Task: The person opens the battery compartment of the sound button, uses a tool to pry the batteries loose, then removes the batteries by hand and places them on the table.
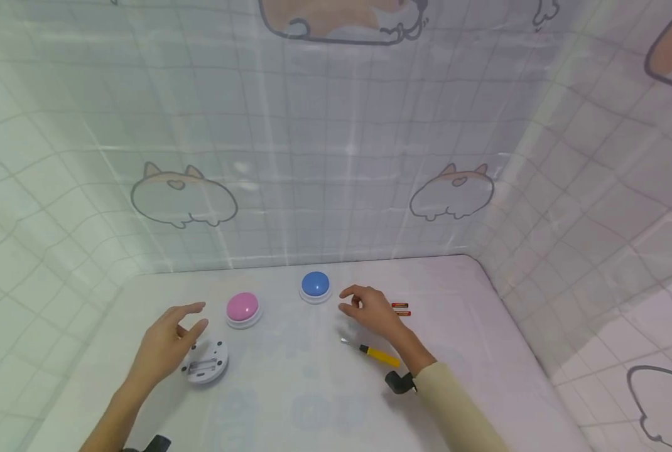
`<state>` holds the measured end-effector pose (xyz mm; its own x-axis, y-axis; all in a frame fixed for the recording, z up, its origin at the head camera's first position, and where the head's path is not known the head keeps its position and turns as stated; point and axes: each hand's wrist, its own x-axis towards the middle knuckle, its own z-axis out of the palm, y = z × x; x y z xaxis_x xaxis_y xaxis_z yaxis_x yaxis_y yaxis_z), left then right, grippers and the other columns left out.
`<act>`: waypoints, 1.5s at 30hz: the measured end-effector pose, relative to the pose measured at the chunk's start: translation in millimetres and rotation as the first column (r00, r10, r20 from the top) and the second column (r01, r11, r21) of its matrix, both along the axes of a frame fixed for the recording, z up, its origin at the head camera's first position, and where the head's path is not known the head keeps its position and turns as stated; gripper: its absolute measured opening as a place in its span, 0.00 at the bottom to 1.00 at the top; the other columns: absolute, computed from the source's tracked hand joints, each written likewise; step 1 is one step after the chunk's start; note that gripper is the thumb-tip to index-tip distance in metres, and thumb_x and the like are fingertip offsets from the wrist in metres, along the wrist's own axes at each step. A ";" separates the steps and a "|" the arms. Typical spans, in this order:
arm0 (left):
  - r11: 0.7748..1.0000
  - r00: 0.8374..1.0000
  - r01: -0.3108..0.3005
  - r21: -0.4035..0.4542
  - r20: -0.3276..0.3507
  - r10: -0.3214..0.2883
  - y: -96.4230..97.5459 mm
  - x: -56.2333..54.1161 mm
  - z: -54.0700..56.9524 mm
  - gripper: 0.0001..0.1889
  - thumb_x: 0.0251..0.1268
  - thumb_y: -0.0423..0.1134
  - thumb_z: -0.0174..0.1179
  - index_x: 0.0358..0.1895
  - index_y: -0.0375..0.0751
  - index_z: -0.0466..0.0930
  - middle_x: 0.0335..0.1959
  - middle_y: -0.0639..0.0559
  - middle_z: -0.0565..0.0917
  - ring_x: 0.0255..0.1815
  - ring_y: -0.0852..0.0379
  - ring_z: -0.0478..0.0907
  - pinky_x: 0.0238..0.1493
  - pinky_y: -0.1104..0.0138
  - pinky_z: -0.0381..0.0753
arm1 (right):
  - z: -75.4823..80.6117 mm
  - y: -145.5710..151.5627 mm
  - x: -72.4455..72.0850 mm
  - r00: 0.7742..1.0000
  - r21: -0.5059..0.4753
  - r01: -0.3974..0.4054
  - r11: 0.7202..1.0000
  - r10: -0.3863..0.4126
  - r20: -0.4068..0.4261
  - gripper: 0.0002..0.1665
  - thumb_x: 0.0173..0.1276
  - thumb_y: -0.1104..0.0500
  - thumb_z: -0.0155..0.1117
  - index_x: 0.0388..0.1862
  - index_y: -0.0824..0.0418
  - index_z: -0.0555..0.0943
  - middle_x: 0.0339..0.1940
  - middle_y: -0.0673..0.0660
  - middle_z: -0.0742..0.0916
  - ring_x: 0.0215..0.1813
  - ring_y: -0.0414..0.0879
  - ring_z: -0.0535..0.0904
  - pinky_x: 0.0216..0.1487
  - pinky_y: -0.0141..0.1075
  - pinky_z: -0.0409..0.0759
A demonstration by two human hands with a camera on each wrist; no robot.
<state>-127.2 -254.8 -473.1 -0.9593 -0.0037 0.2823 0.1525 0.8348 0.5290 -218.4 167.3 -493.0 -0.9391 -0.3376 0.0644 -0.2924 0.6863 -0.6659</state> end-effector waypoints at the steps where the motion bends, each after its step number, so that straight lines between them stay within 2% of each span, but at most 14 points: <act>1: 1.000 1.000 0.014 -0.014 0.004 -0.014 0.4 -3.1 1.3 0.22 0.69 0.44 0.65 0.64 0.43 0.78 0.54 0.41 0.82 0.29 0.58 0.76 0.26 0.68 0.73 | 0.8 -10.1 -1.1 1.000 -0.012 -0.030 0.999 0.030 0.001 0.20 0.70 0.47 0.68 0.56 0.54 0.83 0.27 0.47 0.79 0.30 0.43 0.71 0.26 0.32 0.66; 5: 0.997 0.996 0.074 -0.030 0.056 -0.072 -0.3 -16.7 3.9 0.23 0.69 0.42 0.66 0.64 0.41 0.77 0.51 0.40 0.84 0.31 0.57 0.78 0.26 0.68 0.75 | 1.5 -48.7 -6.6 0.990 -0.053 -0.137 0.989 0.137 0.008 0.21 0.71 0.47 0.67 0.57 0.55 0.83 0.29 0.46 0.80 0.30 0.41 0.71 0.26 0.31 0.67; 8: 0.994 0.986 0.108 -0.013 0.125 -0.106 -0.7 -30.1 3.2 0.24 0.68 0.40 0.66 0.65 0.39 0.76 0.50 0.39 0.83 0.33 0.55 0.77 0.23 0.68 0.76 | 0.1 -72.9 -10.3 0.981 -0.071 -0.192 0.979 0.194 0.024 0.22 0.70 0.47 0.67 0.58 0.56 0.82 0.31 0.46 0.81 0.31 0.40 0.72 0.27 0.31 0.71; 13: 0.984 0.957 0.176 0.015 0.234 -0.175 0.9 -55.0 -2.7 0.27 0.67 0.42 0.67 0.67 0.38 0.74 0.48 0.39 0.81 0.37 0.53 0.77 0.28 0.68 0.77 | -10.0 -102.9 -20.2 0.969 -0.081 -0.236 0.968 0.241 0.057 0.25 0.69 0.48 0.69 0.60 0.59 0.80 0.31 0.46 0.81 0.31 0.39 0.73 0.29 0.30 0.73; 17: 0.970 0.927 0.239 0.048 0.286 -0.242 -0.9 -68.1 -8.3 0.30 0.64 0.42 0.69 0.67 0.35 0.73 0.47 0.39 0.81 0.39 0.52 0.77 0.31 0.67 0.77 | -16.9 -122.0 -25.2 0.962 -0.069 -0.242 0.968 0.249 0.111 0.28 0.69 0.47 0.69 0.62 0.58 0.78 0.31 0.47 0.80 0.30 0.38 0.73 0.30 0.30 0.73; 21: 0.956 0.900 0.288 0.057 0.324 -0.290 -7.9 -75.4 -15.5 0.34 0.62 0.42 0.71 0.68 0.32 0.71 0.45 0.39 0.80 0.38 0.52 0.77 0.34 0.65 0.77 | -23.2 -139.2 -28.1 0.954 -0.037 -0.256 0.966 0.258 0.149 0.29 0.68 0.47 0.70 0.64 0.57 0.77 0.30 0.47 0.80 0.29 0.38 0.73 0.31 0.30 0.74; 27: 0.941 0.856 0.337 0.028 0.407 -0.318 -18.7 -85.3 -26.1 0.39 0.60 0.45 0.73 0.71 0.33 0.66 0.44 0.43 0.79 0.38 0.53 0.75 0.38 0.62 0.77 | -30.0 -164.4 -33.0 0.953 0.000 -0.254 0.967 0.250 0.174 0.32 0.66 0.46 0.72 0.66 0.54 0.74 0.30 0.46 0.81 0.29 0.38 0.74 0.32 0.29 0.75; 32: 0.932 0.823 0.359 0.045 0.455 -0.339 -20.0 -90.7 -32.6 0.40 0.60 0.44 0.73 0.72 0.34 0.64 0.43 0.43 0.79 0.38 0.52 0.75 0.39 0.61 0.78 | -33.5 -182.4 -35.2 0.950 0.017 -0.237 0.971 0.228 0.211 0.39 0.64 0.47 0.75 0.71 0.52 0.71 0.30 0.48 0.81 0.31 0.39 0.75 0.32 0.30 0.76; 36: 0.931 0.812 0.364 0.040 0.477 -0.338 -18.0 -92.9 -32.0 0.41 0.59 0.41 0.73 0.72 0.34 0.62 0.42 0.43 0.80 0.37 0.53 0.74 0.39 0.62 0.77 | -38.0 -194.0 -35.0 0.951 0.090 -0.251 0.964 0.228 0.208 0.47 0.61 0.46 0.76 0.75 0.52 0.66 0.32 0.46 0.81 0.34 0.38 0.75 0.36 0.29 0.76; 39: 0.923 0.806 0.382 0.033 0.476 -0.351 -16.0 -94.2 -28.8 0.42 0.59 0.40 0.73 0.72 0.30 0.61 0.40 0.42 0.80 0.36 0.53 0.74 0.38 0.62 0.77 | -39.5 -199.8 -34.3 0.958 0.145 -0.250 0.957 0.222 0.184 0.49 0.61 0.44 0.76 0.76 0.53 0.64 0.37 0.46 0.81 0.39 0.38 0.77 0.41 0.29 0.77; 42: 0.924 0.805 0.382 0.028 0.481 -0.348 -13.3 -94.9 -26.5 0.42 0.59 0.39 0.73 0.72 0.30 0.61 0.40 0.42 0.79 0.36 0.53 0.73 0.38 0.62 0.76 | -38.3 -203.7 -33.4 0.966 0.177 -0.235 0.956 0.209 0.153 0.48 0.61 0.44 0.77 0.75 0.53 0.66 0.50 0.46 0.84 0.50 0.38 0.80 0.52 0.31 0.78; 45: 0.925 0.809 0.379 0.011 0.482 -0.337 -11.7 -95.2 -26.9 0.42 0.59 0.39 0.73 0.72 0.29 0.61 0.39 0.43 0.79 0.37 0.53 0.73 0.38 0.62 0.77 | -36.8 -208.1 -31.6 0.971 0.196 -0.227 0.954 0.205 0.127 0.46 0.60 0.45 0.77 0.74 0.54 0.67 0.62 0.48 0.82 0.61 0.40 0.79 0.62 0.34 0.76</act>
<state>-222.4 -266.5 -500.0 -0.9043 0.3688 -0.2151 0.2017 0.8131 0.5460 -250.0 -40.8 -529.8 -0.8402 -0.5283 -0.1227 -0.3853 0.7407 -0.5504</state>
